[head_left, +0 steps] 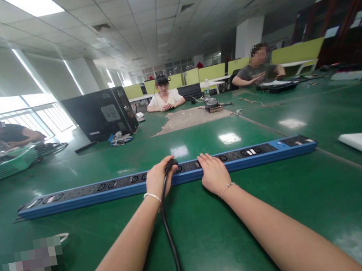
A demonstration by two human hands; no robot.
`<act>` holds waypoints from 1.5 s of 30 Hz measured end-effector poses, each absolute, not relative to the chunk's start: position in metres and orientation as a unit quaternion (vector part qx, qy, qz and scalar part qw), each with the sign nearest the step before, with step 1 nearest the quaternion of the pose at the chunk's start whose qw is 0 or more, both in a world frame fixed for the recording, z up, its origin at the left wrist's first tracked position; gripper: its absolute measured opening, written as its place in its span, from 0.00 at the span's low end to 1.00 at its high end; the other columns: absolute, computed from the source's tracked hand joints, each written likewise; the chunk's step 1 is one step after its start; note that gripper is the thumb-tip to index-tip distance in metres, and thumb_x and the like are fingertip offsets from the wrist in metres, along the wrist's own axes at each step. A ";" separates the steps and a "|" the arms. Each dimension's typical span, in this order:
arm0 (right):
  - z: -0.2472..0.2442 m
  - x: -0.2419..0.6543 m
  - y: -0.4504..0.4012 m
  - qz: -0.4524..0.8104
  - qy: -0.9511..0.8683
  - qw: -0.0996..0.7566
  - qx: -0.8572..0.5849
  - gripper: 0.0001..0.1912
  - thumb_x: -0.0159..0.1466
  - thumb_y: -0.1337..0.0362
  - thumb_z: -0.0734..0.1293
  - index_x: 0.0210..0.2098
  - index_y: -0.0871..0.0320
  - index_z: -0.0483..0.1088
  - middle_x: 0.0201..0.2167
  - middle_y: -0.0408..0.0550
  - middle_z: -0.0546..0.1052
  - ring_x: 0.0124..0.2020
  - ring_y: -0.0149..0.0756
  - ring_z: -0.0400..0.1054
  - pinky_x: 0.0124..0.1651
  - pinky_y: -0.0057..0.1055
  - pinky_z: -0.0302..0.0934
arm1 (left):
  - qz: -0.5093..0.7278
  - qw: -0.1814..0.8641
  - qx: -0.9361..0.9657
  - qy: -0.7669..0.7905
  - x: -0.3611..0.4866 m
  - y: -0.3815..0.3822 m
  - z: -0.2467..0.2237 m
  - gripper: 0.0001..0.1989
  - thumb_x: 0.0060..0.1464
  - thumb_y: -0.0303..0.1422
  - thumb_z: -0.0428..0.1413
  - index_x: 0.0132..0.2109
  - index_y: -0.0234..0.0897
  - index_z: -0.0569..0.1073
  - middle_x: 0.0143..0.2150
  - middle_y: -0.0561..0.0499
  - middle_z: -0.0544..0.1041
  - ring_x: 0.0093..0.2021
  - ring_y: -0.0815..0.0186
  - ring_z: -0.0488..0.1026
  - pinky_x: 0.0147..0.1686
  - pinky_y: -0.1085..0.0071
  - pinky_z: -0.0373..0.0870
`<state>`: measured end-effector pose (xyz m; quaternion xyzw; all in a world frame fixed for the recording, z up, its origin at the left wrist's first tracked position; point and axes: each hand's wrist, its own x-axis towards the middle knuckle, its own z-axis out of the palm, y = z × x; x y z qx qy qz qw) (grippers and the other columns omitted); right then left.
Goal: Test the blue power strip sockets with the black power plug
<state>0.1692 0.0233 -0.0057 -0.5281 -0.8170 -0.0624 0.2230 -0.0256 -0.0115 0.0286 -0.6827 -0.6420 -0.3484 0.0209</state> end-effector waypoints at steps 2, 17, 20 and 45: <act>-0.005 0.170 0.023 -0.061 -0.818 0.228 -0.525 0.28 0.59 0.71 0.55 0.59 0.67 0.60 0.61 0.53 0.61 0.62 0.41 0.52 0.61 0.36 0.43 | -0.311 0.023 -0.701 -0.642 -0.006 -0.004 0.029 0.19 0.55 0.43 0.51 0.53 0.48 0.69 0.45 0.50 0.78 0.43 0.62 0.75 0.44 0.68 0.68; -0.004 0.167 0.024 -0.015 -0.807 0.327 -0.491 0.30 0.54 0.73 0.57 0.57 0.68 0.61 0.58 0.55 0.66 0.58 0.41 0.58 0.60 0.38 0.50 | -0.190 0.092 -0.699 -0.684 0.026 0.006 0.034 0.19 0.57 0.46 0.47 0.53 0.49 0.69 0.38 0.48 0.79 0.40 0.59 0.75 0.41 0.65 0.66; -0.003 0.161 0.022 0.010 -0.821 0.378 -0.428 0.32 0.52 0.73 0.57 0.57 0.68 0.60 0.58 0.56 0.65 0.58 0.37 0.59 0.59 0.33 0.52 | -0.187 0.109 -0.706 -0.674 0.028 0.003 0.031 0.18 0.58 0.44 0.47 0.53 0.48 0.68 0.38 0.48 0.78 0.41 0.59 0.74 0.41 0.65 0.65; -0.001 0.131 0.021 -0.061 -0.795 0.339 -0.500 0.18 0.67 0.60 0.53 0.51 0.57 0.67 0.49 0.50 0.74 0.52 0.36 0.66 0.55 0.32 0.54 | -0.191 0.118 -0.729 -0.647 0.009 -0.006 0.007 0.21 0.55 0.36 0.48 0.55 0.36 0.65 0.57 0.42 0.70 0.58 0.56 0.63 0.57 0.56 0.55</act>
